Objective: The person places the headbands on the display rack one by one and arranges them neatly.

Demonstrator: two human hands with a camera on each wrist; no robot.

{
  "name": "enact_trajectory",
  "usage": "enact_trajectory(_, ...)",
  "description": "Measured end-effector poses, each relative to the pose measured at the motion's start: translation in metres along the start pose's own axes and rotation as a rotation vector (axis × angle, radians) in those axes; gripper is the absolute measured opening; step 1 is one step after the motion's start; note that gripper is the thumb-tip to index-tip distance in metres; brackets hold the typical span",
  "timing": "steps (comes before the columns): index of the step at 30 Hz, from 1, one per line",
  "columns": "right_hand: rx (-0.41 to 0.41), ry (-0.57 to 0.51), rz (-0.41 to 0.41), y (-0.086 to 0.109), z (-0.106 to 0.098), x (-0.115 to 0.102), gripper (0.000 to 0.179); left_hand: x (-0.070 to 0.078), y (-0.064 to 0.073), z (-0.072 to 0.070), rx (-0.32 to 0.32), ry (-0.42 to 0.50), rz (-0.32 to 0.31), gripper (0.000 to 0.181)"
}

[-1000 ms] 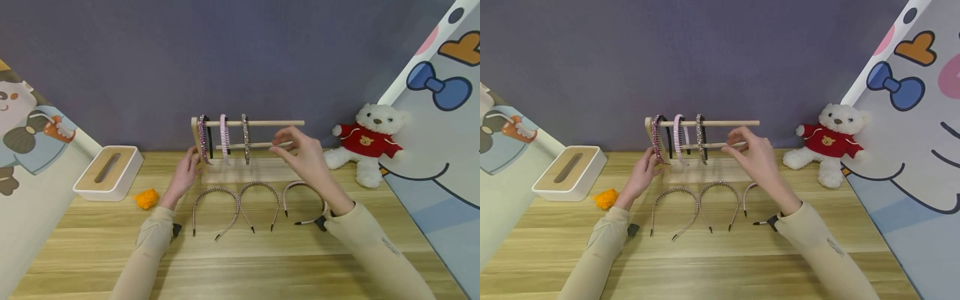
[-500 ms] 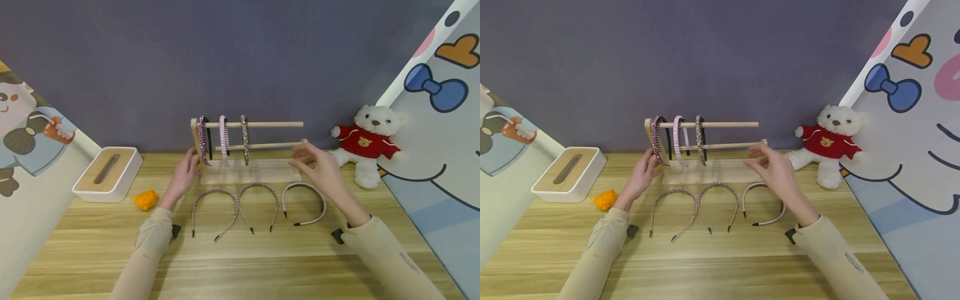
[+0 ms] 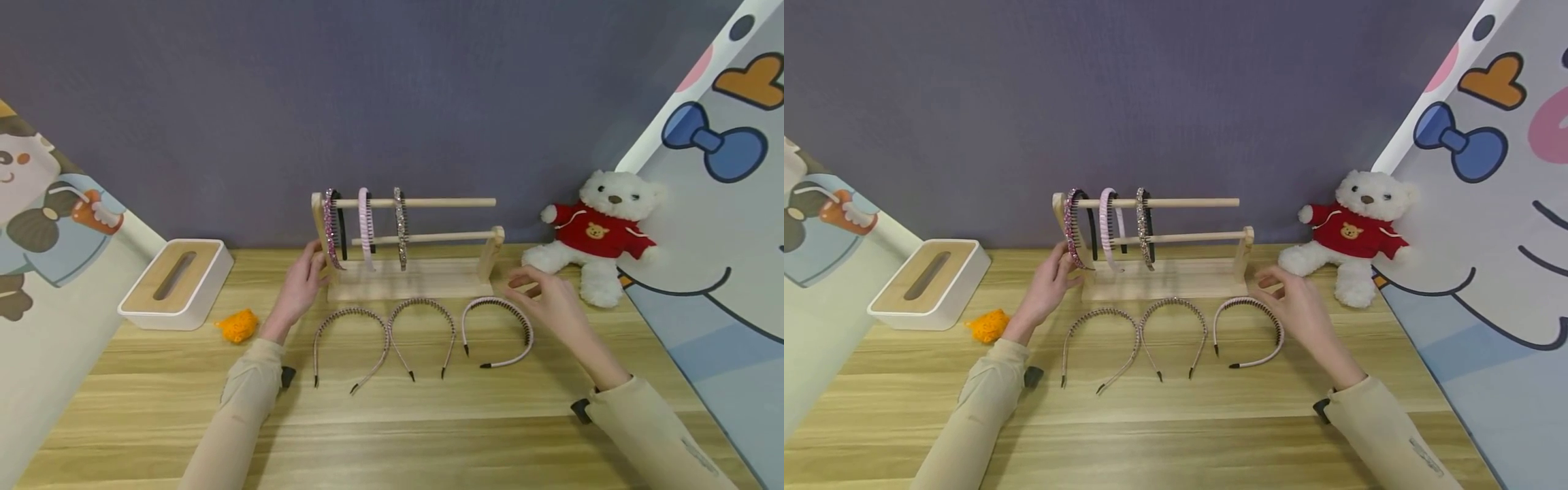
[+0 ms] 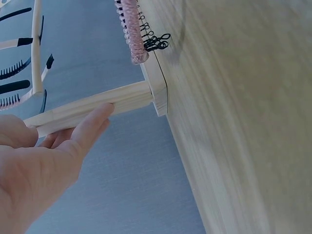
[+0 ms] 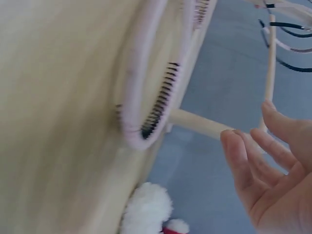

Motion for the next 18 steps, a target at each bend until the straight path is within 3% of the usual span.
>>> enact_trajectory(8,-0.084,0.014,0.128,0.017,0.008,0.035,0.035,0.001,0.0,0.0,0.002,-0.006,-0.001,0.045)
enact_trajectory(18,-0.248,0.043,0.259,0.036,0.019,0.071,0.047,0.001,0.0,0.0,-0.004,-0.009,-0.008,0.046)
Point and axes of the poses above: each hand's wrist, its own y-axis away from the middle knuckle, its own z-axis out of the palm, x = y × z, the point moved 10 cm from there along -y, towards the middle knuckle, and after that the axes turned 11 degrees about -y, right-handed, at the moved point
